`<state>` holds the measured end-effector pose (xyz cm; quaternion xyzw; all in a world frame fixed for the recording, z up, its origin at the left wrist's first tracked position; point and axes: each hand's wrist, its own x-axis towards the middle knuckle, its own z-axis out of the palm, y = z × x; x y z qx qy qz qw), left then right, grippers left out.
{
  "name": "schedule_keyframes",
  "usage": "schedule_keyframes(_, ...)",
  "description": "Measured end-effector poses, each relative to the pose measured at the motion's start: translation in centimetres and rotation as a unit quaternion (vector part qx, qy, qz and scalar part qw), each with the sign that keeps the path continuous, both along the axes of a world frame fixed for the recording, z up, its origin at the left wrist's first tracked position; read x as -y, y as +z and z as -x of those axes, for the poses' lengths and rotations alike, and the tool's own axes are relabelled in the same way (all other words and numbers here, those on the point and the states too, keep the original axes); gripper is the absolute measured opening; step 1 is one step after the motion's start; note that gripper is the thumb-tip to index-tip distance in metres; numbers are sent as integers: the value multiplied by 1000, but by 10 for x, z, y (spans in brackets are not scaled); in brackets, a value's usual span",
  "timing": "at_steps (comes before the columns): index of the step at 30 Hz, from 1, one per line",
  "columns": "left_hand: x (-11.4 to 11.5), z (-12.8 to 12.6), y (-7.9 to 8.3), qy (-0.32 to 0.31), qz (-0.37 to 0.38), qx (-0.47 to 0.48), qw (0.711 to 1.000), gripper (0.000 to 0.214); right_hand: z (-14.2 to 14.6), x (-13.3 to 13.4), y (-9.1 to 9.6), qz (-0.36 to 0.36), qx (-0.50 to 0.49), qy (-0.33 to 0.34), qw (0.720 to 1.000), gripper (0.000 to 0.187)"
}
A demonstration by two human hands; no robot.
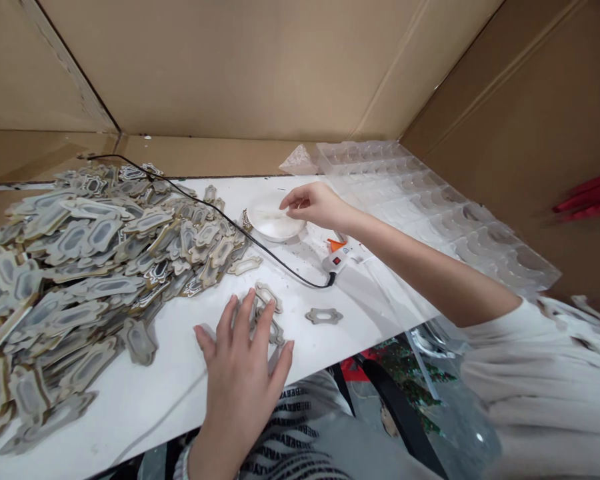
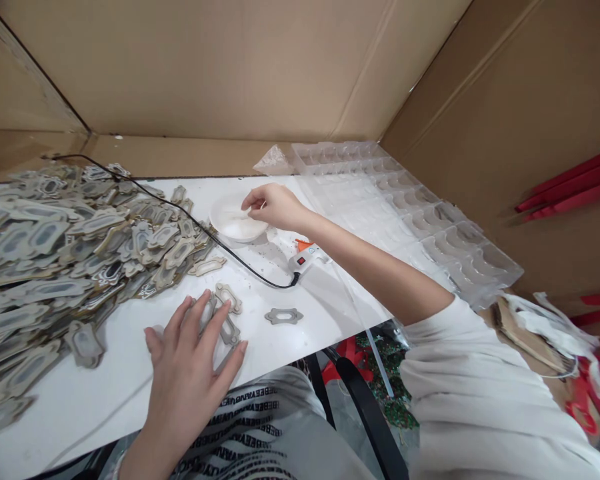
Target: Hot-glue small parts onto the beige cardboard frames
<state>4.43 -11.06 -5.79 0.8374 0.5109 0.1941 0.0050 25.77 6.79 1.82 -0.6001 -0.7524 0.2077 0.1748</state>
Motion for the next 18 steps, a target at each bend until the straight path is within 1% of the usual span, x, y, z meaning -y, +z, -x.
schedule_keyframes(2, 0, -1, 1, -6, -5, 12, 1000, 40, -3, 12, 4, 15, -92, -8, 996, 17)
schedule_keyframes(3, 0, -2, 2, -19, -12, 21, 1000, 38, -5, 20, 6, 24, -132, -12, 991, 13)
schedule_keyframes(4, 1, -4, 3, -40, -21, 32, 998, 35, -8, 29, 8, 34, -162, -15, 986, 10)
schedule_keyframes(6, 1, -9, 5, -106, -36, 50, 992, 31, -13, 50, 12, 43, -208, -25, 977, 4)
schedule_keyframes(8, 2, -17, 6, -171, -34, 55, 983, 31, -19, 72, 15, 22, -230, -42, 972, 7)
schedule_keyframes(10, 1, -24, 6, -202, -19, 38, 979, 33, -25, 96, 17, -31, -221, -69, 972, 15)
schedule_keyframes(12, 0, -31, 6, -210, -7, 14, 978, 35, -30, 119, 18, -77, -199, -90, 973, 15)
schedule_keyframes(14, -1, -35, 6, -206, -5, 0, 979, 36, -33, 140, 15, -104, -187, -115, 970, 11)
schedule_keyframes(16, -1, -36, 7, -187, -8, 2, 982, 36, -33, 160, 9, -123, -165, -140, 969, 10)
schedule_keyframes(18, -1, -36, 9, -163, -19, 2, 986, 35, -30, 176, -2, -137, -138, -154, 969, 10)
